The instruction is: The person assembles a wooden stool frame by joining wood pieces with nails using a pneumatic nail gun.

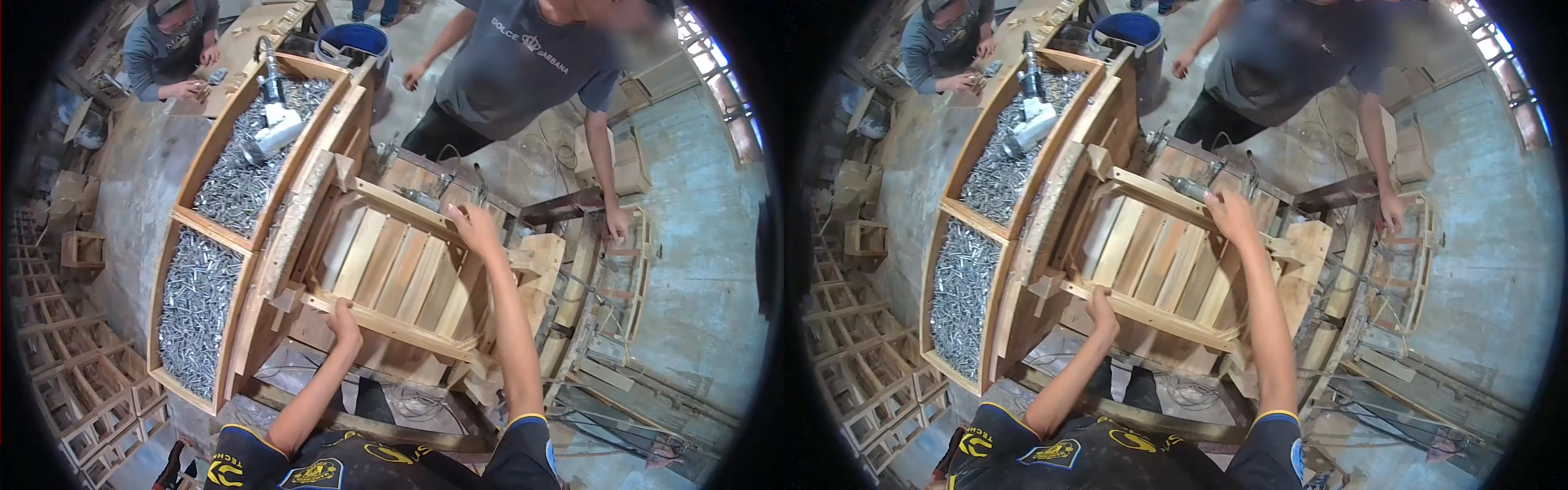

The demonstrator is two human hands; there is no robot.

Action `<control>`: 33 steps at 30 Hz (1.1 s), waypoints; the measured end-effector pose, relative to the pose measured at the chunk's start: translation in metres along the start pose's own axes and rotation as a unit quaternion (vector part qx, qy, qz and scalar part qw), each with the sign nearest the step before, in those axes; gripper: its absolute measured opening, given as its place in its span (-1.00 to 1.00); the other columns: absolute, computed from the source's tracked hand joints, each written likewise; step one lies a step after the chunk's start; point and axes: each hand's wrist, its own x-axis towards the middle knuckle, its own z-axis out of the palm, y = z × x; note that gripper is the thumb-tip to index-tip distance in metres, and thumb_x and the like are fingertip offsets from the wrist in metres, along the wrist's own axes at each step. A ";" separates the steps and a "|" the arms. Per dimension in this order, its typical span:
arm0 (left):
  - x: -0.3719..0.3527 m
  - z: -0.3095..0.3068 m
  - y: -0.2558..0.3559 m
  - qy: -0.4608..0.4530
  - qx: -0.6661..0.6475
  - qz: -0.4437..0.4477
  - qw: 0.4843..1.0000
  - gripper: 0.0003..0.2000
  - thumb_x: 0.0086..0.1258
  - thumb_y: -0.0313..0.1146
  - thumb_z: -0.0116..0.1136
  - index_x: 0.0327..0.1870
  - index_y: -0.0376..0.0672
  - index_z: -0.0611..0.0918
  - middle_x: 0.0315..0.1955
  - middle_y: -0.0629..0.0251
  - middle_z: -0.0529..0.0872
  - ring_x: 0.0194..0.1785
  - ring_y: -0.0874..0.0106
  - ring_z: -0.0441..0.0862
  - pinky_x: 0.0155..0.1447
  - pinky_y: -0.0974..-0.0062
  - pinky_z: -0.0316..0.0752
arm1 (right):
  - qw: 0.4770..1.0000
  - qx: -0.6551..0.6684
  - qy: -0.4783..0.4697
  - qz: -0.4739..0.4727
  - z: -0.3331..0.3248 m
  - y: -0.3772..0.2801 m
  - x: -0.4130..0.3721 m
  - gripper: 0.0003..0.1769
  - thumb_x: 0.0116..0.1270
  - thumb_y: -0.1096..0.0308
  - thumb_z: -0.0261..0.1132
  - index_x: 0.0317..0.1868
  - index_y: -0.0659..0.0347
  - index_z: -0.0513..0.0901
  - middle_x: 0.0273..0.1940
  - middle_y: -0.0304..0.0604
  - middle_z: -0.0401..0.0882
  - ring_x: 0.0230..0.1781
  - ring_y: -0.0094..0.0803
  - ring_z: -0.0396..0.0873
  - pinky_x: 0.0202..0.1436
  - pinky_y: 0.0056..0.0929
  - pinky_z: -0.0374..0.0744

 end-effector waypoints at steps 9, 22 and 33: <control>-0.006 -0.028 0.017 -0.168 -0.147 -0.086 0.971 -0.39 0.22 -0.27 0.17 0.27 -0.33 0.30 0.09 0.14 0.49 0.09 0.23 0.47 0.21 0.35 0.38 | 0.983 -0.095 0.040 0.154 0.051 -0.022 0.015 -0.14 0.35 -0.37 -0.07 -0.27 0.36 0.76 -0.29 0.37 0.65 -0.16 0.25 0.64 0.01 0.04 0.55; 0.039 -0.008 -0.021 -0.194 -0.350 -0.242 0.884 -0.35 0.45 0.29 -0.39 0.32 0.01 0.39 0.40 0.25 0.34 0.42 0.24 0.29 0.45 0.12 0.20 | 0.978 -0.078 -0.082 0.176 0.044 -0.011 0.027 -0.25 0.30 -0.22 -0.02 -0.08 0.38 0.70 -0.06 0.31 0.64 0.04 0.17 0.60 0.17 0.00 0.50; 0.037 -0.002 -0.009 -0.223 -0.323 -0.244 0.887 -0.28 0.38 0.35 -0.46 0.44 0.14 0.31 0.45 0.29 0.29 0.49 0.10 0.20 0.50 -0.13 0.08 | 0.984 -0.037 -0.119 0.127 0.023 -0.022 0.017 -0.36 0.35 -0.06 -0.13 0.01 0.30 0.66 0.03 0.29 0.60 0.11 0.21 0.54 0.24 0.03 0.44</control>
